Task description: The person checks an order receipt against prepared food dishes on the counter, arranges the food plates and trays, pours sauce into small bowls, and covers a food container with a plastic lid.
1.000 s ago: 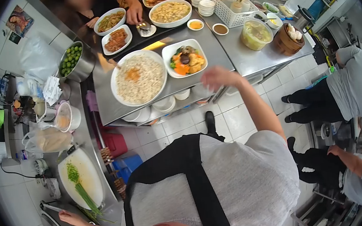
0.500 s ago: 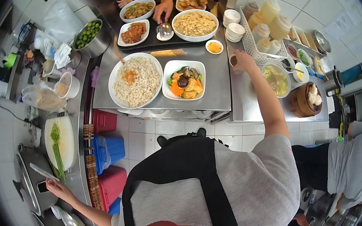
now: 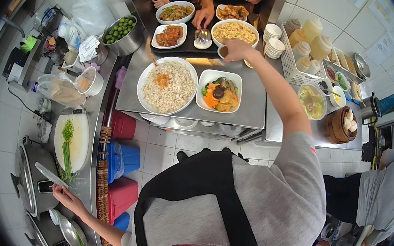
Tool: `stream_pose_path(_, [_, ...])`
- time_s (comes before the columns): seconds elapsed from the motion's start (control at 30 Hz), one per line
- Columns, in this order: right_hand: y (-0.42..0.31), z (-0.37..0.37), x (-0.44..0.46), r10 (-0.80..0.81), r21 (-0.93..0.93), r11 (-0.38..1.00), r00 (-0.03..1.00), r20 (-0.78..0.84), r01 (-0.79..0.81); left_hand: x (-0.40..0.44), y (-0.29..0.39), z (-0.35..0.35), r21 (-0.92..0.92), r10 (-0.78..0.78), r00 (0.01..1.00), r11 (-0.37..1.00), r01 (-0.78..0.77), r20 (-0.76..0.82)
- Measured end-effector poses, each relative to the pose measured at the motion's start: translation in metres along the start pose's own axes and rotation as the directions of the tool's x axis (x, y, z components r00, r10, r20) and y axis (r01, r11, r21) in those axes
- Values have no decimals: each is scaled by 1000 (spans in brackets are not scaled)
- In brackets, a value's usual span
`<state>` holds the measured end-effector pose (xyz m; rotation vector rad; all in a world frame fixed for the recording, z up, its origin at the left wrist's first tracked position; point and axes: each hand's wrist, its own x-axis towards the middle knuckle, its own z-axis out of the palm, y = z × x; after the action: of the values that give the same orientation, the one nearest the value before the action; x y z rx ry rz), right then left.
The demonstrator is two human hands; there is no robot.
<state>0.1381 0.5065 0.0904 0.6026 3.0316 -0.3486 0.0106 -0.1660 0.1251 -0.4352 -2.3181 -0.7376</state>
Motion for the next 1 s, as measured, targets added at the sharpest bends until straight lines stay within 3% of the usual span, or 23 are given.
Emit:
stream_pose_path(0.13, [-34, 27, 40, 44, 9, 999, 994, 99, -45, -3, 5, -11, -10, -6, 1000, 1000, 6, -10])
stream_pose_path(0.2, [-44, 48, 55, 172, -8, 985, 980, 105, -172, -6, 1, -16, 4, -15, 1000, 1000, 15, -9])
stream_pose_path(0.37, [-62, 72, 63, 314, -4, 949, 943, 107, -315, -13, -6, -20, -8, -67, 998, 998, 67, 0])
stream_pose_path(0.5, [-64, 71, 55, 389, 11, 921, 920, 43, -390, -7, 6, -13, 98, 78, 997, 992, -78, 5])
stream_pose_path(0.6, [-64, 43, 25, 376, 65, 924, 927, 3, -376, 0, 40, -1, 17, 127, 992, 992, -127, 18])
stream_pose_path(0.7, [-18, 39, -7, 434, 201, 891, 893, -115, -407, 5, 87, 19, -327, 124, 992, 939, -109, 24])
stream_pose_path(0.77, [21, 46, -33, 515, 247, 853, 820, -249, -460, 8, 108, 36, -495, 228, 974, 847, -195, 8])
stream_pose_path(0.83, [44, 62, -40, 549, 216, 834, 803, -233, -507, 13, 131, 49, -542, 177, 984, 830, -130, 34])
stream_pose_path(0.93, [55, 74, -44, 607, 198, 793, 769, -197, -576, 20, 152, 65, -571, 333, 942, 782, -249, 46])
stream_pose_path(1.0, [54, 76, -46, 636, 237, 768, 751, -178, -595, 19, 164, 73, -610, 321, 946, 760, -226, 50])
